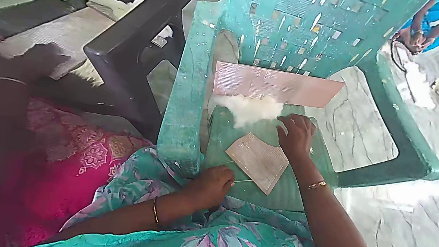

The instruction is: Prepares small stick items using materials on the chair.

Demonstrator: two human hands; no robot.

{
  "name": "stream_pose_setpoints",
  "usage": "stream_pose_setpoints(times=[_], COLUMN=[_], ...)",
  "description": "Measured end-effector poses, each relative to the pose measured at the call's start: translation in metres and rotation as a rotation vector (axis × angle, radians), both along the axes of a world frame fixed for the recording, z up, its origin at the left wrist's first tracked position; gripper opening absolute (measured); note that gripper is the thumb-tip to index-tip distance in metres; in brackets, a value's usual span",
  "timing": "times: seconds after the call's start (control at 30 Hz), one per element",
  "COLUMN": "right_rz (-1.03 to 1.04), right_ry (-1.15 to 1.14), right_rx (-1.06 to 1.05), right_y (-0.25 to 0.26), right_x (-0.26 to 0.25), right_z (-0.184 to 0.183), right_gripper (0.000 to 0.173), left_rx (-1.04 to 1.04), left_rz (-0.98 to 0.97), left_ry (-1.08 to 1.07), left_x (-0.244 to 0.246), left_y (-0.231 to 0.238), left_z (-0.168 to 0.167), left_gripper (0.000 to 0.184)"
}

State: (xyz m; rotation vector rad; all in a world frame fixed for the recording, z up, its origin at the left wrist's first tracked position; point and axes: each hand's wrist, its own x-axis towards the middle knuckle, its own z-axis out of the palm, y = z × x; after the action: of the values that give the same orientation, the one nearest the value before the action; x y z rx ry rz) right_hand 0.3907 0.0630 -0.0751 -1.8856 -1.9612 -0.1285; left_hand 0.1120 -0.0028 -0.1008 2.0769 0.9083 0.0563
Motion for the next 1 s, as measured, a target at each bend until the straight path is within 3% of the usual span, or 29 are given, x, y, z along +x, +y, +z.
stream_pose_setpoints(times=[0.13,0.23,0.47,0.6,0.7,0.8,1.0], right_rz=[0.018,0.017,0.145,-0.009,-0.173,-0.142,-0.02], right_ry=[-0.029,-0.011,0.15,0.488,0.97,1.455,1.784], right_rx=[-0.069,-0.073,0.121,0.13,0.081,0.067,-0.068], right_y=[0.042,0.053,0.014,-0.032,-0.056,-0.075,-0.115], right_x=[-0.008,-0.011,-0.018,-0.03,-0.037,-0.039,-0.059], right_z=[-0.023,-0.038,-0.04,-0.008,0.014,0.026,0.03], right_gripper=[0.031,0.025,0.014,0.015,0.016,0.011,0.02], left_rx=[0.011,0.021,0.063,0.076,0.053,-0.01,-0.117], left_rz=[-0.032,-0.049,-0.04,-0.017,-0.007,0.078,0.324], left_ry=[-0.028,-0.051,-0.08,-0.064,-0.067,-0.152,-0.271], left_x=[-0.002,-0.003,-0.003,-0.002,-0.003,-0.009,-0.008], left_y=[0.001,0.002,-0.001,-0.003,-0.003,-0.005,-0.012], left_z=[-0.004,-0.007,-0.007,-0.007,-0.005,-0.002,0.024], left_gripper=[0.033,0.033,0.033,0.033,0.034,0.035,0.031])
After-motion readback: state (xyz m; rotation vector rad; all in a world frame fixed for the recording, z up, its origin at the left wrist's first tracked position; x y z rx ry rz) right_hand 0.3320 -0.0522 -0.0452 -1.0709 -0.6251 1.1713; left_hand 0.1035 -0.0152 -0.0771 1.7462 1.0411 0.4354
